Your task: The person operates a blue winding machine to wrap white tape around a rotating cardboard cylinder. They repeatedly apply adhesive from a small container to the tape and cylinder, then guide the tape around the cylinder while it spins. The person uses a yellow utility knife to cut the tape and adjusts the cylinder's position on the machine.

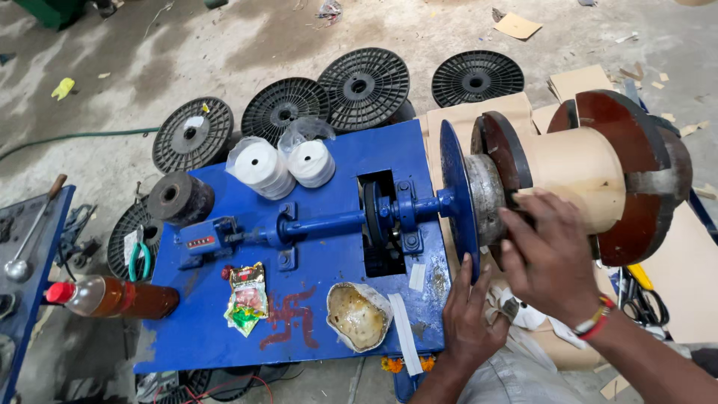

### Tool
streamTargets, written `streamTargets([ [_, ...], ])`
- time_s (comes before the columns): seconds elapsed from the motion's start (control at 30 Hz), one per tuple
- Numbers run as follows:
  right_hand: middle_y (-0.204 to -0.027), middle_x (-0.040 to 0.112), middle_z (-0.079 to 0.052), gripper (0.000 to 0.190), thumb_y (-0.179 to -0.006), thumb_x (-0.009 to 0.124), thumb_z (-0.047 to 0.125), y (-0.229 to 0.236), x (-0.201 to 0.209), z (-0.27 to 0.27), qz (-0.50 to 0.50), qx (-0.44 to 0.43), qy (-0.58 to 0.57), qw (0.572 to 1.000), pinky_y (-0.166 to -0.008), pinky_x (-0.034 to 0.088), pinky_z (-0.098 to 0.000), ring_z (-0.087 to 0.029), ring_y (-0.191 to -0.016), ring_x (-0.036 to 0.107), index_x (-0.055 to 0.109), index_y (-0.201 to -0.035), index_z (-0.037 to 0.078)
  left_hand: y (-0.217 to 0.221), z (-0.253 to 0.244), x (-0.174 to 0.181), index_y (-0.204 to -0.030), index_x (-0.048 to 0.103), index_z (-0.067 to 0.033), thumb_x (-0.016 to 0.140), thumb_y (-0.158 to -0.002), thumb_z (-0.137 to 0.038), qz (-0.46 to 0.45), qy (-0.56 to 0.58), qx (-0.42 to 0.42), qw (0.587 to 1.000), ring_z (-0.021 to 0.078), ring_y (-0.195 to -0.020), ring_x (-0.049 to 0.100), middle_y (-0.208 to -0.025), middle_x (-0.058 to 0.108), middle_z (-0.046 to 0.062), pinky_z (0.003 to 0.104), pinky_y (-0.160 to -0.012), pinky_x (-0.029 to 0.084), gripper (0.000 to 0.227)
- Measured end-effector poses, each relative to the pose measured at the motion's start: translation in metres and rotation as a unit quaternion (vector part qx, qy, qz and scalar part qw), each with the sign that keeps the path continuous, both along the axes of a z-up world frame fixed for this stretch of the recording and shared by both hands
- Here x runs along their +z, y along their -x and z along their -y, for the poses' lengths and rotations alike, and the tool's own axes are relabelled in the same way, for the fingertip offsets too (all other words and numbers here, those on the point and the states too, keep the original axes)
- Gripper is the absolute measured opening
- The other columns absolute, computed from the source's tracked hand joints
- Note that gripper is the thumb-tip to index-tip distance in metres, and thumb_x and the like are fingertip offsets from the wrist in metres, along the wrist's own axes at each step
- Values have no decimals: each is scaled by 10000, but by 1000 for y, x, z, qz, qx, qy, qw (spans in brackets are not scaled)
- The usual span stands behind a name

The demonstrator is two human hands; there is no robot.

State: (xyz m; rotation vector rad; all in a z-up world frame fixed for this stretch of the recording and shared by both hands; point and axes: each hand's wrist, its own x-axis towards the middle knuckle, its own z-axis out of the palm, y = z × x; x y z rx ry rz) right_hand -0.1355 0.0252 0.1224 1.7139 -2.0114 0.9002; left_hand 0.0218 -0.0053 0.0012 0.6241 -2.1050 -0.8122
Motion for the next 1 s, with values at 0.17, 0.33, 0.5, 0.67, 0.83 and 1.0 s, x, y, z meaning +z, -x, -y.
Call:
streamTargets([
  [0.17, -1531, 502, -122, 500, -873, 592, 312, -17, -3, 39, -166, -143, -174, 960, -1220, 242, -543, -285, -1513, 315, 682, -1269, 20, 2, 6, 5, -1354, 638, 66, 785, -810, -113, -18, -15, -6, 1000, 532, -1421, 533, -1575, 418, 403, 513, -1146, 483, 592],
  [0.33, -1559, 458, -95, 533, -855, 563, 358, -17, -7, 44, -221, -155, -241, 932, -1205, 214, -564, -281, -1507, 287, 665, -1288, 64, 0, 6, 3, -1278, 657, 95, 808, -784, -95, -27, -16, -24, 999, 538, -1405, 538, -1568, 424, 411, 513, -1143, 479, 550],
  [0.5, -1543, 475, -82, 516, -868, 539, 289, -21, -11, 47, -160, -151, -231, 948, -1213, 208, -562, -261, -1507, 300, 636, -1327, 74, 2, 12, 1, -1236, 652, 104, 800, -749, -65, -34, -19, -20, 999, 542, -1388, 549, -1543, 444, 421, 508, -1130, 494, 537],
  [0.67, -1487, 517, -116, 538, -871, 525, 261, -17, -18, 41, -130, -139, -228, 955, -1199, 221, -542, -273, -1497, 316, 623, -1344, 24, 4, 8, -4, -1234, 639, 118, 801, -760, -54, -25, -24, -31, 999, 544, -1392, 524, -1498, 457, 429, 500, -1108, 494, 530],
  [0.83, -1500, 526, -123, 513, -869, 559, 236, -13, -16, 44, -152, -148, -190, 959, -1196, 229, -541, -273, -1487, 325, 636, -1327, 17, 9, 7, -1, -1234, 644, 111, 772, -748, -17, -26, -11, -26, 999, 546, -1429, 476, -1494, 448, 436, 507, -1123, 482, 519],
  [1.0, -1427, 576, -149, 360, -841, 660, 136, -7, -41, 15, -21, -47, -62, 997, -1205, 285, -544, -309, -1453, 404, 699, -1175, 6, 12, 1, -1, -1241, 642, 97, 777, -721, -23, 1, -13, -9, 1000, 524, -1407, 491, -1501, 433, 425, 493, -1100, 488, 551],
])
